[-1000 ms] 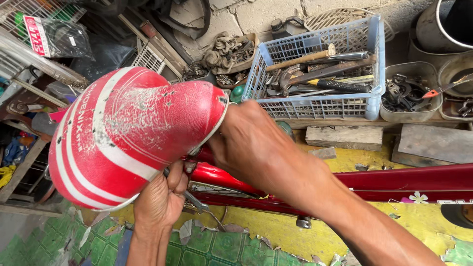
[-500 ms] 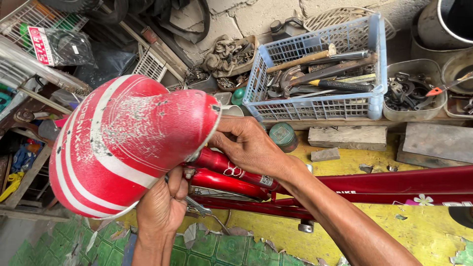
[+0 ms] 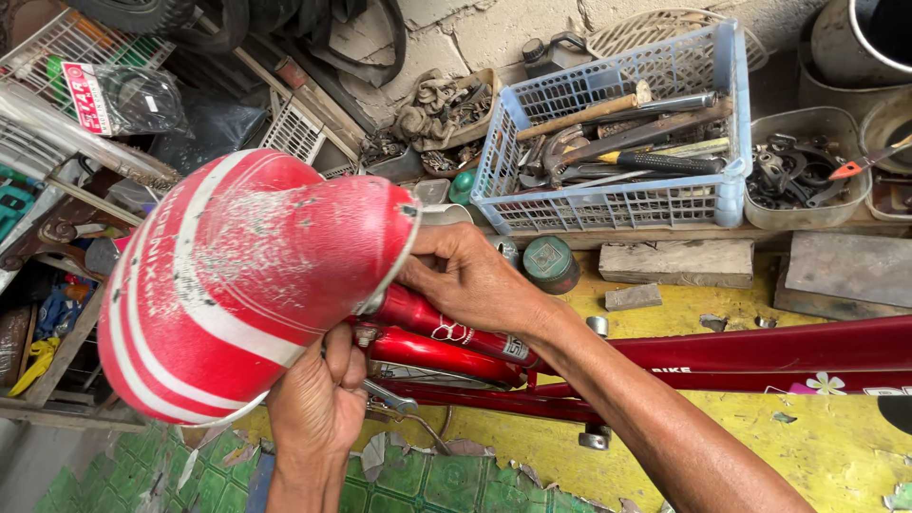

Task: The person removes a red and white bicycle seat from a blue bicycle using a wrench, then carries it to a red bicycle and installs it by tightening the seat post clamp. The person uses a wrench to secure the seat on the red bicycle.

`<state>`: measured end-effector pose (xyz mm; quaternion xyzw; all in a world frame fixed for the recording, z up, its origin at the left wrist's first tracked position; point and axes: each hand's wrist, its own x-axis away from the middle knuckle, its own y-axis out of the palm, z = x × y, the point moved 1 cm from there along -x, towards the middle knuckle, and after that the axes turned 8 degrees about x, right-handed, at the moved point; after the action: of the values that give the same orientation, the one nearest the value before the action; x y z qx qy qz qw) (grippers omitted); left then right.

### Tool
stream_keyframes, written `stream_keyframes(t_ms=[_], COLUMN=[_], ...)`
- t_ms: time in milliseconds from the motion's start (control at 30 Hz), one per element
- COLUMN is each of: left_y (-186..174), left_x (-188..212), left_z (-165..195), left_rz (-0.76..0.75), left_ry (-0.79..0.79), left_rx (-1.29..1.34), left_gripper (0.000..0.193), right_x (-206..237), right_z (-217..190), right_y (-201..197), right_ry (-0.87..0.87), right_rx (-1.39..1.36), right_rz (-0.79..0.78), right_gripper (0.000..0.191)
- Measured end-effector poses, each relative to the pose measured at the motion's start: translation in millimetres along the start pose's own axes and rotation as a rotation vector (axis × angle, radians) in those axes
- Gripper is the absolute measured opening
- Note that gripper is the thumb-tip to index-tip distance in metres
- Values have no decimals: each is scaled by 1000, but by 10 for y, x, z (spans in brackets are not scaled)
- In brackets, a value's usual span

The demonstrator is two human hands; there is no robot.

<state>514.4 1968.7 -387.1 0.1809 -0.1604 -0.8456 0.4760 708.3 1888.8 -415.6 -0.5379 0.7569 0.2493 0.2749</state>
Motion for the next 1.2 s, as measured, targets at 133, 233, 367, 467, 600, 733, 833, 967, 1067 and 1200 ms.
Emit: stream_keyframes(t_ms=[133,233,367,467,600,733,833,967,1067,1200], left_y=[9,26,36,57,95,119,110,87,73,67], left_x=[2,-2,4,5,27,32,22,16,25,36], left_z=[4,6,13,11,23,28,20,0,-18,-29], left_rz=[94,80,72,57,51,59,70,89,89,115], left_ry=[-2,-4,4,-12,-16,6,8,22,49,32], left_rx=[12,6,14,25,16,8,-10,-10,-23,-29], left_gripper=[8,8,8,8,9,5,7,7,5,5], right_x=[-44,-73,-72,-25,36,46,37,-38,-93,-119], right_z=[-129,-290,-514,-662,-634,-426,-218,42,164,197], right_y=[-20,-51,-136,-156,-115,-50,-38,-36,-37,-26], right_ry=[-18,81,109,-339,-167,-72,-149,-83,-27,-9], right_rx=[72,88,441,490,483,275,146,-129,34,66], right_rz=[18,28,33,104,118,90,62,-26,-47,-54], right_gripper=[15,16,11,18,17,18,21,24,24,21])
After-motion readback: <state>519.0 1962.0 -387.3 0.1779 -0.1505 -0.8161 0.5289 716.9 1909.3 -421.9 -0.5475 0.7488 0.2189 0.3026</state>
